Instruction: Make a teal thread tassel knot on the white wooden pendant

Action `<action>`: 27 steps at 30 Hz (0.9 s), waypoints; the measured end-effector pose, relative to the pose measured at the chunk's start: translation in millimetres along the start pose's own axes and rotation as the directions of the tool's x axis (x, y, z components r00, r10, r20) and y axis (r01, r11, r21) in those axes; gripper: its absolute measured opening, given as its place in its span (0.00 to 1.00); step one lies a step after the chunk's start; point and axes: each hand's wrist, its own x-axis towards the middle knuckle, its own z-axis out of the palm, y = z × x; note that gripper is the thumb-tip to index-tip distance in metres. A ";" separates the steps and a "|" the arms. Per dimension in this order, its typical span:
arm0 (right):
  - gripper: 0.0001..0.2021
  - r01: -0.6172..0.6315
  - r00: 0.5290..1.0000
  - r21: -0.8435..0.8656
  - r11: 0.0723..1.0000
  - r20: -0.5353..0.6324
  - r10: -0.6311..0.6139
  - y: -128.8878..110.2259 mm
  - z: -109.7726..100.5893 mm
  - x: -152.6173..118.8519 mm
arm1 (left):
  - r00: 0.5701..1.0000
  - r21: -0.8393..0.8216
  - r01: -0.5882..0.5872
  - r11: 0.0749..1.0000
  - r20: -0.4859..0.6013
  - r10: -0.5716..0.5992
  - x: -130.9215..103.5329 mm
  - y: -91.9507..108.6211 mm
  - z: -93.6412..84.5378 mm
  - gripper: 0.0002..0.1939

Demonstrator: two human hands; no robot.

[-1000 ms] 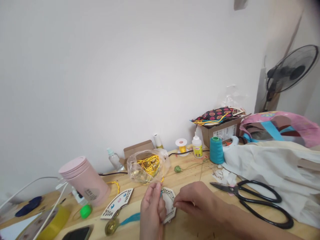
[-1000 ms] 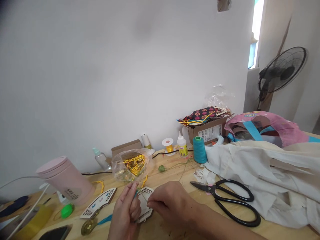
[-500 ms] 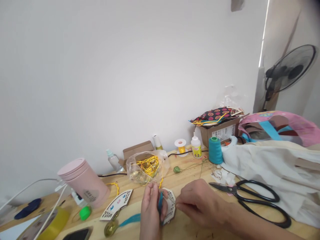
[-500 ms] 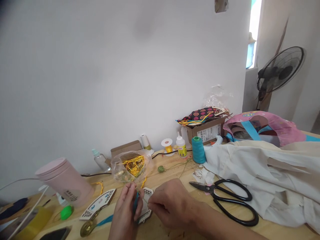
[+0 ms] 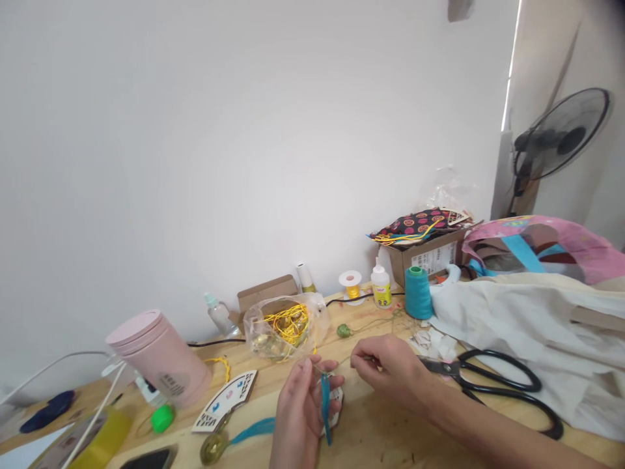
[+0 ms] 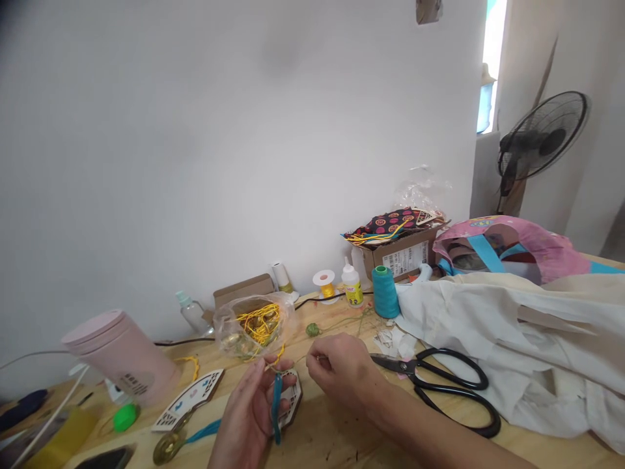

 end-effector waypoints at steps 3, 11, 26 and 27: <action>0.10 -0.031 0.999 -0.021 0.999 0.031 0.031 1.7 2.0 0.2 | 1.000 0.023 0.020 1.000 -0.009 -0.019 -1.2 0.2 1.5 0.20; 0.08 0.171 0.968 0.105 0.980 -0.202 -0.147 0.6 -0.4 0.0 | 0.997 0.171 -0.067 0.983 0.051 0.059 0.4 -7.0 0.7 0.33; 0.05 -0.218 0.971 0.712 0.667 0.228 0.074 -5.5 14.7 -1.3 | 0.967 0.174 -0.006 0.985 0.250 -0.038 3.1 -22.8 -2.4 0.46; 0.07 -0.263 0.957 0.765 0.587 0.283 0.061 -6.0 14.3 -1.9 | 0.969 0.177 -0.009 0.984 0.246 -0.035 3.2 -23.2 -2.5 0.46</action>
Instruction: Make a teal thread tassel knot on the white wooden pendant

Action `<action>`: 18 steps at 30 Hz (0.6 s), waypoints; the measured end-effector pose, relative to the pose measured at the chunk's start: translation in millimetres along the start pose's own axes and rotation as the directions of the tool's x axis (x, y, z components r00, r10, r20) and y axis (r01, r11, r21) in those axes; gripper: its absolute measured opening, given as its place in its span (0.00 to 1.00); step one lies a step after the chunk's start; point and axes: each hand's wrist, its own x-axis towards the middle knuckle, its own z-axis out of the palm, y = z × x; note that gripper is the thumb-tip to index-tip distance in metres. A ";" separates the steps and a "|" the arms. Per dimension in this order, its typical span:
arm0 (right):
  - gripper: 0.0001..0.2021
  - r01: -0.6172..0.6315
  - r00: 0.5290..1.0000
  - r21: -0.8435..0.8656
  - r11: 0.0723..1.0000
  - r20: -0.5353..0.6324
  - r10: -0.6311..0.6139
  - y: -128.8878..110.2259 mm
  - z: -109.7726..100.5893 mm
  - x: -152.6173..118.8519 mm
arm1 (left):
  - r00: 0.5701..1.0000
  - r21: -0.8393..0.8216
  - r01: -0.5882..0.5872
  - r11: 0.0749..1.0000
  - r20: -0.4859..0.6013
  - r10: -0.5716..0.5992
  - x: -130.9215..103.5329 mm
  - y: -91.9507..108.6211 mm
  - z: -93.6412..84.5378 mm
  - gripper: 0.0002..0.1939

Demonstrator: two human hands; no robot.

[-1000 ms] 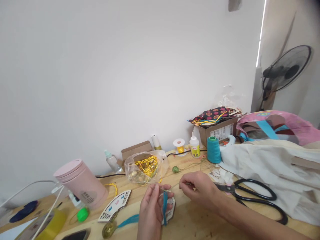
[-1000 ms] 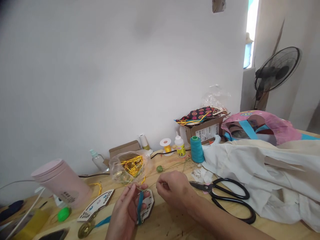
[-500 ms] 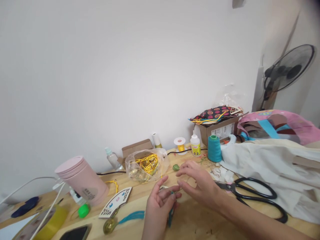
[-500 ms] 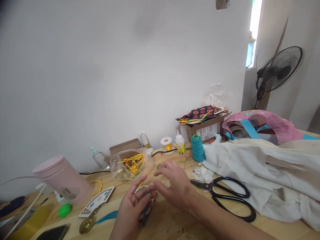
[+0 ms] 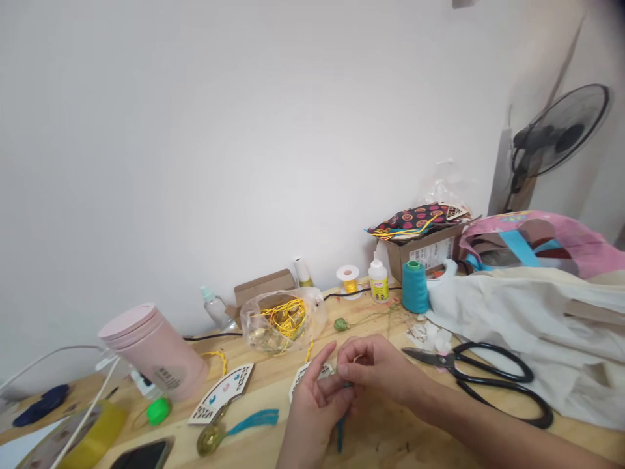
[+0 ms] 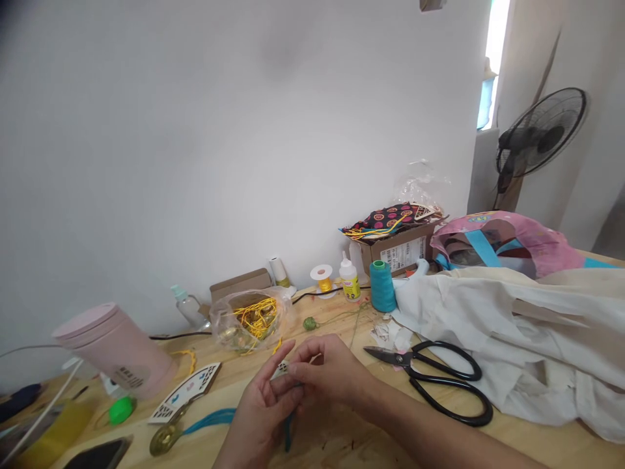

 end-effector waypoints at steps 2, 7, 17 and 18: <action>0.10 -0.027 0.997 0.146 0.989 0.070 0.017 -1.6 0.9 -1.7 | 1.000 0.006 -0.008 1.000 -0.018 0.008 0.0 -0.7 -0.3 0.45; 0.13 -0.047 0.997 0.229 0.972 0.078 0.030 -8.1 1.2 -4.2 | 1.000 0.028 0.014 0.999 -0.005 -0.014 0.7 -2.4 -2.6 0.43; 0.16 -0.076 0.996 0.179 0.981 -0.034 0.083 -2.2 2.5 0.1 | 0.999 -0.033 0.050 0.998 0.003 -0.050 -3.1 4.5 3.3 0.28; 0.16 -0.059 0.996 0.160 0.985 -0.051 0.068 -2.3 2.4 0.7 | 0.998 -0.034 0.058 0.998 -0.009 -0.059 -3.1 5.6 3.3 0.25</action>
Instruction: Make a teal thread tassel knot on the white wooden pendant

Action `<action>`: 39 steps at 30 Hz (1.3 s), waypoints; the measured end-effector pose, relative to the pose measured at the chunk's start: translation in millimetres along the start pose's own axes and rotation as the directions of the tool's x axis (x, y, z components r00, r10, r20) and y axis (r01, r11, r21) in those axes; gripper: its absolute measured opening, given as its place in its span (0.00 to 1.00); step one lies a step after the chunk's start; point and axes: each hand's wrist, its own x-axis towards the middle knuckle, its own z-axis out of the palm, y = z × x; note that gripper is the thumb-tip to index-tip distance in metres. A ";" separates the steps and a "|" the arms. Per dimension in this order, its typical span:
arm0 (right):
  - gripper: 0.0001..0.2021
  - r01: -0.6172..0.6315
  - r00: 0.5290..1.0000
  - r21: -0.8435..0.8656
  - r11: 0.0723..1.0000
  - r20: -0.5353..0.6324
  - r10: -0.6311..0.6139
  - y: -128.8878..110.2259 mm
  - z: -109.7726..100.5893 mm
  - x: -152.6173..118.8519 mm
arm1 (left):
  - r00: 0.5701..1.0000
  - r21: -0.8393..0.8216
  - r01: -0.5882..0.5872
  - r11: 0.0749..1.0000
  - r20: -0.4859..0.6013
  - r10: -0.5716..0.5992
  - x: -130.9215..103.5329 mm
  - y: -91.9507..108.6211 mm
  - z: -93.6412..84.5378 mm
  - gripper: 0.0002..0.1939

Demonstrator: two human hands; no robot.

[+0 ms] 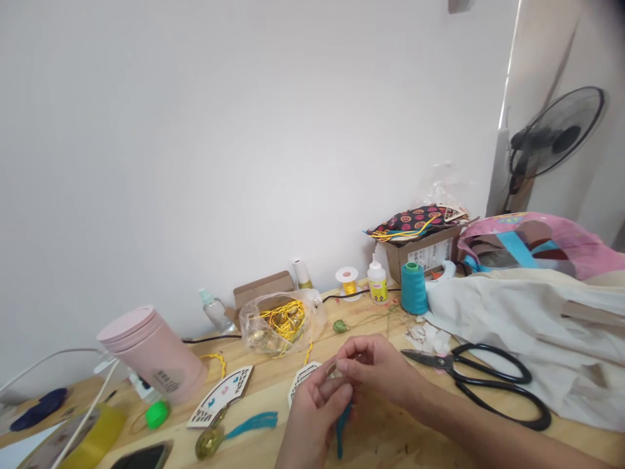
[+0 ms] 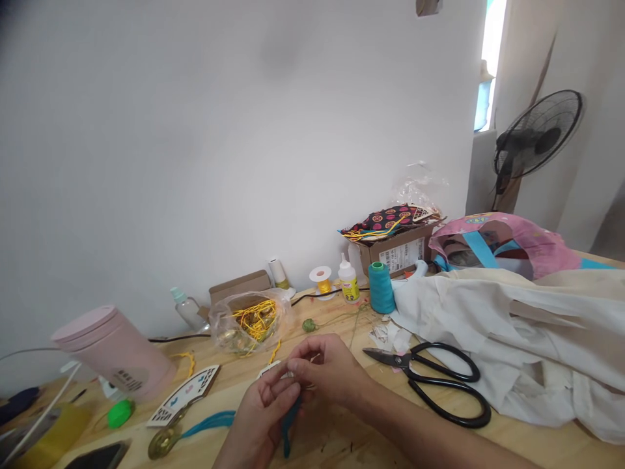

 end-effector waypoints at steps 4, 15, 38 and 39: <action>0.12 0.171 0.977 -0.233 0.957 -0.083 -0.195 -1.3 -3.7 1.4 | 0.997 0.005 0.038 0.999 -0.063 -0.038 0.7 3.9 -2.5 0.13; 0.11 0.312 0.949 -0.708 0.633 0.205 -0.238 -7.3 -7.0 -6.3 | 0.986 -0.071 -0.049 0.996 -0.165 0.037 1.6 9.1 -12.8 0.10; 0.09 0.612 0.774 -0.746 0.264 0.494 -0.397 -8.9 4.7 -25.2 | 0.988 -0.049 -0.059 0.997 -0.144 0.051 -1.6 10.0 -6.8 0.10; 0.09 0.597 0.787 -0.751 0.281 0.479 -0.390 -9.8 4.0 -24.4 | 0.990 -0.047 -0.051 0.998 -0.131 0.044 -1.5 10.5 -8.1 0.10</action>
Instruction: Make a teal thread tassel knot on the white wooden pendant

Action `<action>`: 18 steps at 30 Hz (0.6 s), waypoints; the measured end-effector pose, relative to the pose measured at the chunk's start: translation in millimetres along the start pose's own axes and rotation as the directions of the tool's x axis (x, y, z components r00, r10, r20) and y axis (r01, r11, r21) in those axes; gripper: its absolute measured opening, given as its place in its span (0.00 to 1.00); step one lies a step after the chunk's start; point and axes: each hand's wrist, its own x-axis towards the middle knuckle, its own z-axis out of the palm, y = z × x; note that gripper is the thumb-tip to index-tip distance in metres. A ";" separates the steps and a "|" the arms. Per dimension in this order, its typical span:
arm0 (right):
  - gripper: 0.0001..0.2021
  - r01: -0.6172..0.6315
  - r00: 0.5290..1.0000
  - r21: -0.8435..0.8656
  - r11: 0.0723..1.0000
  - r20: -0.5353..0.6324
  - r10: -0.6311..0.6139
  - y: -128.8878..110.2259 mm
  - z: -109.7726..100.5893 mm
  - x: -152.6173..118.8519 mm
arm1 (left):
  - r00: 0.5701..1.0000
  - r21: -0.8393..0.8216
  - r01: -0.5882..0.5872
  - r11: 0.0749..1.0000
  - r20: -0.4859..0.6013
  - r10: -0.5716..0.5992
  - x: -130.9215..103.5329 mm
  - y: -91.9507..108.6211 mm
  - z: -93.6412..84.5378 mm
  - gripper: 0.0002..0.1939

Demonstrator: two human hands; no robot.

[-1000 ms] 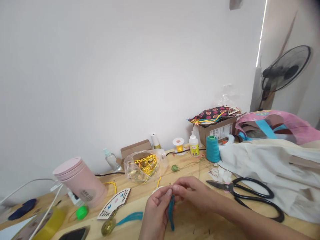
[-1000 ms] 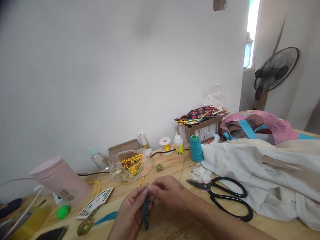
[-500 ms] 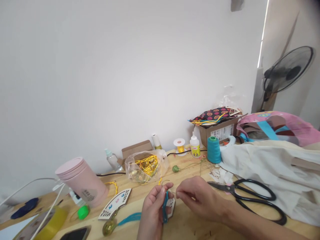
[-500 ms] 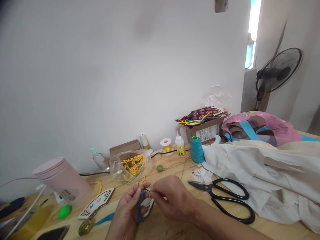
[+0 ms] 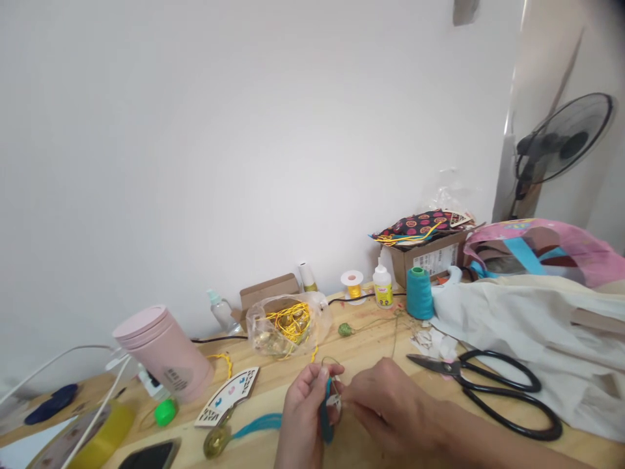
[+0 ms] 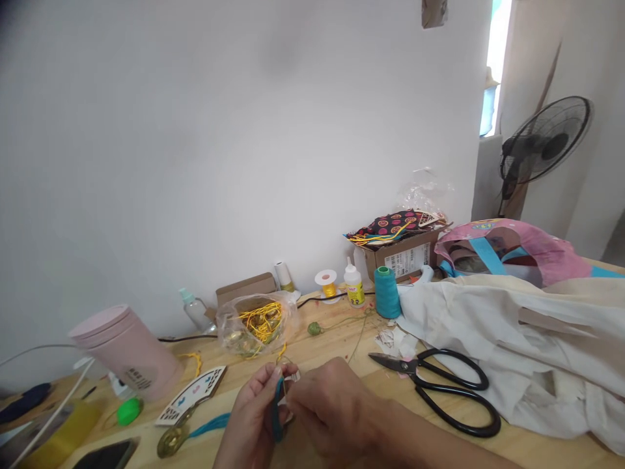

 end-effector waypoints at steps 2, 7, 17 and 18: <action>0.10 -0.045 0.998 0.021 0.999 -0.032 0.045 2.6 -2.6 1.3 | 1.000 -0.006 0.015 1.000 0.020 -0.015 0.0 1.9 -1.7 0.10; 0.13 -0.129 0.981 0.017 0.992 -0.142 0.130 13.0 -11.4 3.2 | 0.995 -0.050 0.093 0.994 0.034 -0.091 -2.7 5.3 0.8 0.14; 0.10 -0.187 0.973 -0.049 0.981 -0.144 0.178 20.1 -19.9 4.0 | 0.975 0.044 0.162 0.986 0.148 -0.167 -5.2 -2.8 6.9 0.14; 0.10 -0.201 0.971 -0.064 0.978 -0.149 0.190 20.8 -19.4 4.0 | 0.973 0.046 0.160 0.986 0.159 -0.165 -5.5 -3.7 7.2 0.14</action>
